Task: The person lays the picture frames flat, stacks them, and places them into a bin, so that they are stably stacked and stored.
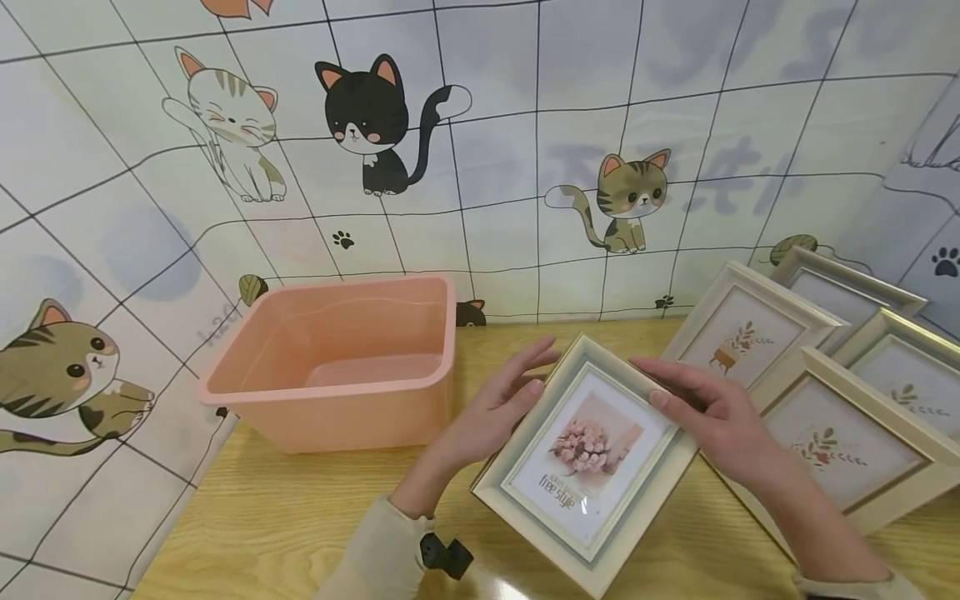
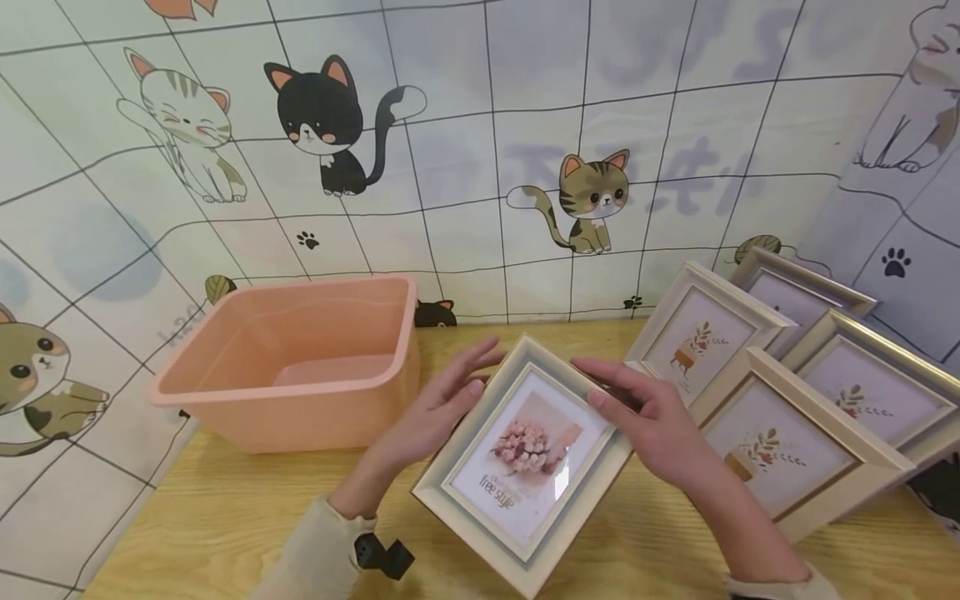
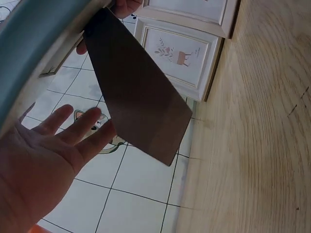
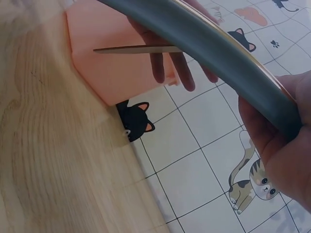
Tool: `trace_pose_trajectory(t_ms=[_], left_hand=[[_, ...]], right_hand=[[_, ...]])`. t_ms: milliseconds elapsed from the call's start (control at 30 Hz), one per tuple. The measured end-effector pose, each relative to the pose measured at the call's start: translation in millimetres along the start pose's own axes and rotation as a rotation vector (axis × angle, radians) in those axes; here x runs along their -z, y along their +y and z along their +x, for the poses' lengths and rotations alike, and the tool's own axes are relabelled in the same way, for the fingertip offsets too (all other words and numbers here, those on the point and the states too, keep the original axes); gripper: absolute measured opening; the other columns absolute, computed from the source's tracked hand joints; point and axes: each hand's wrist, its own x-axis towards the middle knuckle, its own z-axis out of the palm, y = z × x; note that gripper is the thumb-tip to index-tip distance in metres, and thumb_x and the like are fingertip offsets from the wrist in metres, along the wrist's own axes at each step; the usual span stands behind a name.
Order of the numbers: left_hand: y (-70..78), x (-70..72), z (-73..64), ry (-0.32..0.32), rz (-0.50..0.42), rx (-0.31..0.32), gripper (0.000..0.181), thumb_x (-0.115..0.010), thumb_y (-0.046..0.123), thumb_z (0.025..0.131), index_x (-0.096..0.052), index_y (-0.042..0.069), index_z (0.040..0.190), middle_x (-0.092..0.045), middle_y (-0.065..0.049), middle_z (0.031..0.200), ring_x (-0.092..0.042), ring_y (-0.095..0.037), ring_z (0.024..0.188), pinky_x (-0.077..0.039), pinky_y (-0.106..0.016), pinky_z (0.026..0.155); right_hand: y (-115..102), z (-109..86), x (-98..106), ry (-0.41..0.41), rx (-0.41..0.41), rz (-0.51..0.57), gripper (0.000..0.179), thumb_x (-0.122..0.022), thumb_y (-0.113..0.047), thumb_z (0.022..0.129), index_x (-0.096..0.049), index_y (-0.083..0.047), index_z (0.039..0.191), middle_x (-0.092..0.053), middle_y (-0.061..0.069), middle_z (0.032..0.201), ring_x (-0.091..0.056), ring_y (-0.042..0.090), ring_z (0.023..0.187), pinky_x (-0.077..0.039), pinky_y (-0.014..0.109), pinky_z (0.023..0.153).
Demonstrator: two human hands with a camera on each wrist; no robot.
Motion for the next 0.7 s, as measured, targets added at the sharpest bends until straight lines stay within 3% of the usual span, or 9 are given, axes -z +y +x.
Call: trace_pose_trajectory(t_ms=[200, 433, 533, 700], left_hand=[[4.2, 0.6, -3.8, -0.052, -0.111, 0.071, 0.054, -0.040, 0.022, 0.112, -0.026, 0.024, 0.164, -0.035, -0.013, 0.161, -0.050, -0.029, 0.135, -0.055, -0.039, 0.094], [5.6, 2.9, -8.0, -0.145, -0.204, 0.144, 0.059, -0.041, 0.021, 0.112, -0.021, 0.038, 0.164, -0.031, -0.007, 0.164, -0.069, -0.023, 0.103, -0.061, -0.048, 0.074], [5.5, 3.8, -8.9, -0.183, -0.233, 0.164, 0.059, -0.040, 0.021, 0.112, -0.019, 0.040, 0.164, -0.032, -0.010, 0.163, -0.069, -0.022, 0.104, -0.060, -0.049, 0.077], [6.0, 6.0, -11.2, -0.223, -0.232, 0.209, 0.059, -0.040, 0.024, 0.112, -0.017, 0.041, 0.164, -0.048, -0.020, 0.149, -0.071, -0.023, 0.098, -0.061, -0.049, 0.075]], right_hand=[[4.3, -1.5, -7.1, 0.038, 0.016, 0.041, 0.044, -0.058, 0.006, 0.100, -0.063, -0.010, 0.141, -0.064, -0.015, 0.133, -0.069, 0.010, 0.092, -0.060, 0.030, 0.065], [9.3, -4.8, -11.7, 0.041, 0.016, 0.084, 0.044, -0.055, 0.007, 0.101, -0.061, -0.008, 0.142, -0.066, -0.014, 0.131, -0.070, 0.012, 0.090, -0.060, 0.033, 0.063], [12.2, -6.3, -13.2, 0.051, 0.026, 0.105, 0.044, -0.055, 0.009, 0.100, -0.063, -0.007, 0.141, -0.068, -0.012, 0.128, -0.071, 0.013, 0.087, -0.060, 0.034, 0.061], [16.0, -9.3, -14.6, 0.072, 0.026, 0.140, 0.044, -0.055, 0.010, 0.100, -0.064, -0.008, 0.140, -0.069, -0.011, 0.126, -0.071, 0.012, 0.086, -0.060, 0.031, 0.061]])
